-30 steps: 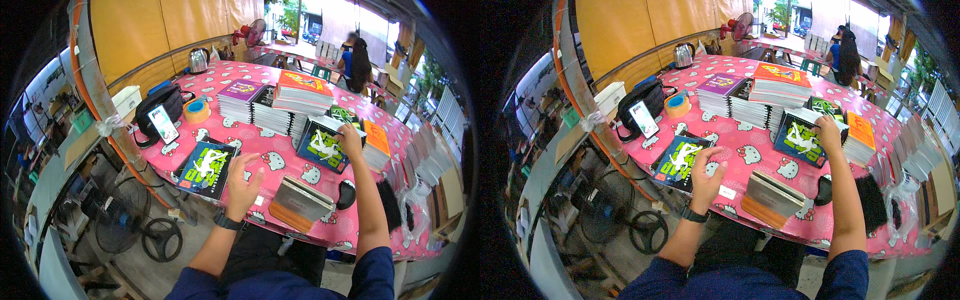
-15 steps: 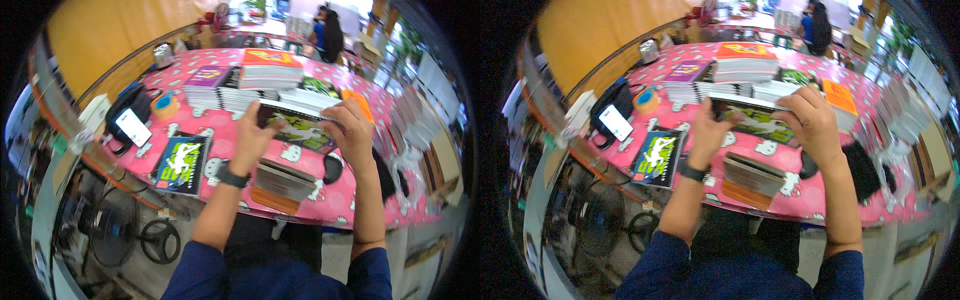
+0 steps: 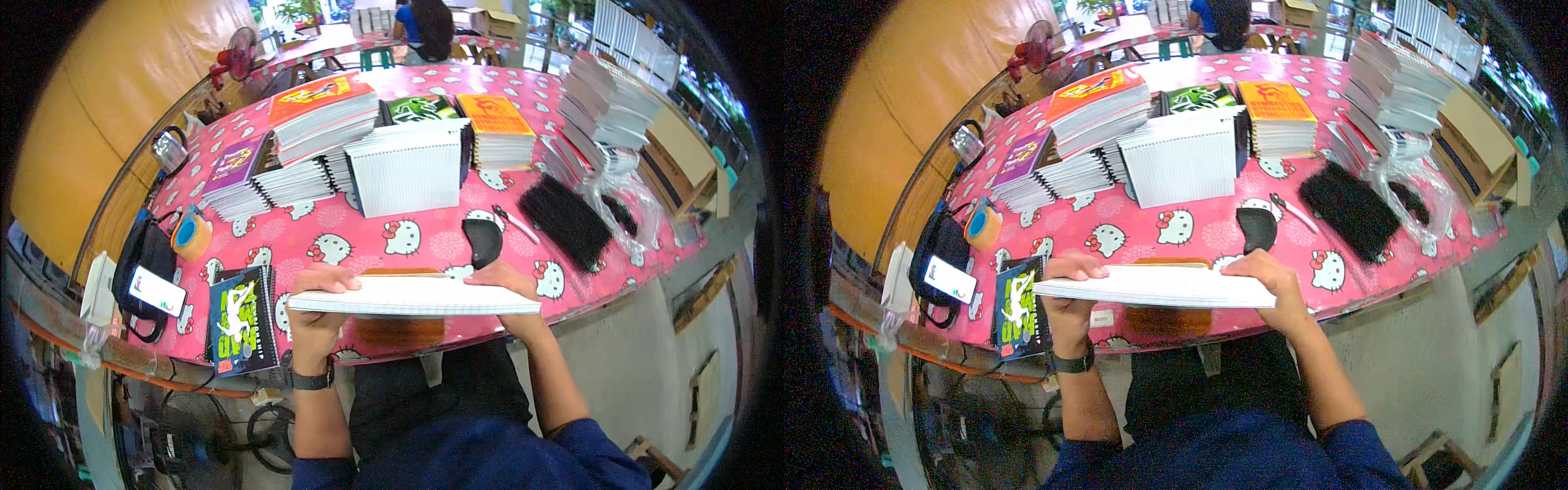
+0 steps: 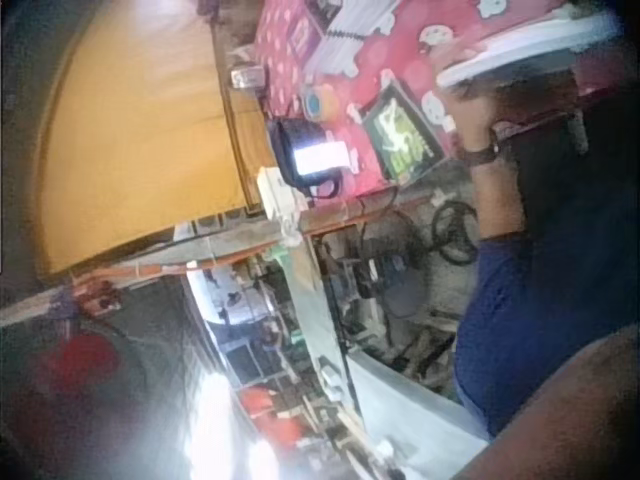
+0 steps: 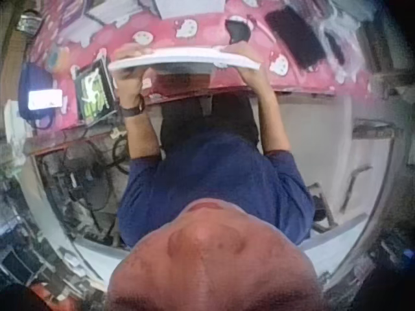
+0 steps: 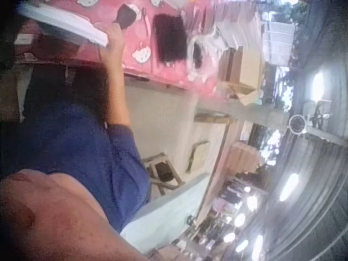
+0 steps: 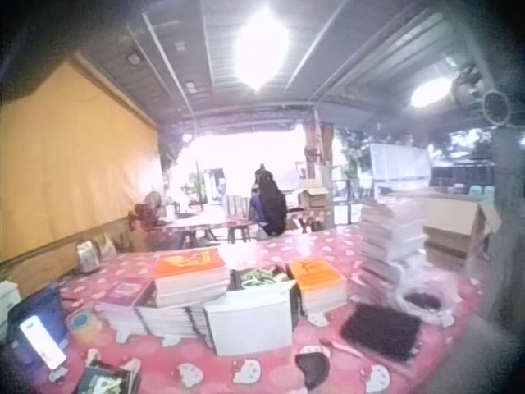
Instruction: The person inserts plastic spiral coils through the pre-punched holes of stacks of paper and covers by hand to assemble notebooks on a table.
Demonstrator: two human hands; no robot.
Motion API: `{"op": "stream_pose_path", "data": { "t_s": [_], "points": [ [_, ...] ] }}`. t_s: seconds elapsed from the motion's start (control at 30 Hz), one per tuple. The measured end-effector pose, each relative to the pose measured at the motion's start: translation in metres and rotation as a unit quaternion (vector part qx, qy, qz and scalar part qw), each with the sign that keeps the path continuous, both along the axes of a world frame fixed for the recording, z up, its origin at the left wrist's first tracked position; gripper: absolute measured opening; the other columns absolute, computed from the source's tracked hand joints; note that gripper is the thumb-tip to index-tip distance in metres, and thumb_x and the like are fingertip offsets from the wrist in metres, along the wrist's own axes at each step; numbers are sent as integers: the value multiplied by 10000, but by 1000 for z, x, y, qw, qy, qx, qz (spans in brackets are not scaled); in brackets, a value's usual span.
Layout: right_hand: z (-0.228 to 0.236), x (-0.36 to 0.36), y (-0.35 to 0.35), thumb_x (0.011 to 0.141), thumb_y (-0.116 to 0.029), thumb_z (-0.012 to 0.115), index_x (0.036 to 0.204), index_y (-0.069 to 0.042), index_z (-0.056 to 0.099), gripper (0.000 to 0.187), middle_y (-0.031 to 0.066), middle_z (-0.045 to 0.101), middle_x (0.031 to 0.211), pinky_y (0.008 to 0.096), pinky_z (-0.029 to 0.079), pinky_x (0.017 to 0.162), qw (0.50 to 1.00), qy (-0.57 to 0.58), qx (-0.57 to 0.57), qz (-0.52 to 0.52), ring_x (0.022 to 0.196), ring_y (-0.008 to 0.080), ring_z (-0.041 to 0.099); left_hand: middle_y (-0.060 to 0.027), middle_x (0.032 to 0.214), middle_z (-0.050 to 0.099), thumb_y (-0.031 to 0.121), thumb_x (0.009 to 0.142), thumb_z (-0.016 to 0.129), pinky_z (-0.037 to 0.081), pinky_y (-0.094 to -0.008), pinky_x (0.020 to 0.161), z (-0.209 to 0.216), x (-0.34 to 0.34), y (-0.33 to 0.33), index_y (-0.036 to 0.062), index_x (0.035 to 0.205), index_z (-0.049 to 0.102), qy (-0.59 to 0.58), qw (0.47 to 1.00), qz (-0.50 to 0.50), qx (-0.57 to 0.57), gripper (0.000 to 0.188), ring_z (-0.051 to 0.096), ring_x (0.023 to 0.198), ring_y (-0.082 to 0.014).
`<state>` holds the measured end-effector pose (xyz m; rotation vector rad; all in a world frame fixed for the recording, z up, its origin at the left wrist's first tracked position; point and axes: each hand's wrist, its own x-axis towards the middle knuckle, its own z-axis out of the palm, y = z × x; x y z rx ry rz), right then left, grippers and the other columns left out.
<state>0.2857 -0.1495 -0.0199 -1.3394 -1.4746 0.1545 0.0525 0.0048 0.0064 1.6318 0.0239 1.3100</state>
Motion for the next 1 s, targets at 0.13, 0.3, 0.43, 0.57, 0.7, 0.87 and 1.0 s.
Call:
{"op": "stream_pose_path", "data": {
  "t_s": [0.13, 0.3, 0.43, 0.57, 0.7, 0.87, 1.0],
  "points": [
    [4, -1, 2, 729, 25, 636, 948, -23, 641, 225, 92, 657, 909, 288, 472, 730, 993, 75, -88, 25, 825, 190, 610, -59, 888, 555, -7, 719, 709, 460, -262, 757, 2, 1, 6, 71, 956, 498, 15, 997, 39, -60, 326, 546, 827, -146],
    [2, 2, -3, 790, -85, 648, 976, -42, 650, 191, 78, 669, 914, 281, 467, 714, 989, 80, -126, 6, 816, 140, 613, -60, 974, 577, -17, 723, 704, 450, -277, 793, 29, 17, -4, 31, 1024, 502, 73, 986, 42, -141, 367, 559, 883, -142],
    [-10, 9, -6, 781, -87, 645, 955, -53, 653, 178, 93, 661, 855, 291, 471, 689, 992, 50, -118, 15, 781, 203, 620, -71, 971, 586, -59, 714, 676, 447, -283, 802, 29, 18, -2, 24, 1068, 490, 133, 979, 53, -145, 408, 563, 885, -145],
    [-14, 0, 1, 728, -50, 667, 941, -50, 644, 214, 90, 619, 827, 324, 464, 701, 997, 6, -71, 10, 778, 255, 583, -52, 910, 585, -19, 704, 684, 450, -266, 788, 0, -7, 14, 53, 950, 531, 160, 965, 108, -175, 299, 562, 814, -143],
    [-15, -1, 5, 705, 42, 630, 951, -52, 649, 265, 85, 621, 860, 329, 453, 741, 999, 27, -25, 23, 825, 251, 575, -100, 783, 594, 123, 765, 640, 454, -421, 789, -15, -22, 18, 68, 746, 509, 63, 998, -3, 14, 144, 570, 765, -224],
    [-26, 2, 6, 690, 74, 615, 967, -59, 653, 309, 92, 619, 847, 329, 458, 726, 999, 26, -22, 27, 819, 247, 574, -100, 764, 592, 187, 785, 631, 423, -463, 862, -21, -24, 15, 76, 721, 511, 56, 997, -22, 38, 176, 570, 770, -233],
    [-16, 6, 3, 691, 11, 664, 990, -47, 648, 304, 88, 629, 882, 309, 463, 747, 996, 54, -27, 60, 845, 226, 584, -93, 833, 583, 183, 747, 707, 419, -464, 878, -21, -16, 10, 77, 822, 500, 44, 998, 30, -41, 245, 566, 802, -224]
  ]
}}
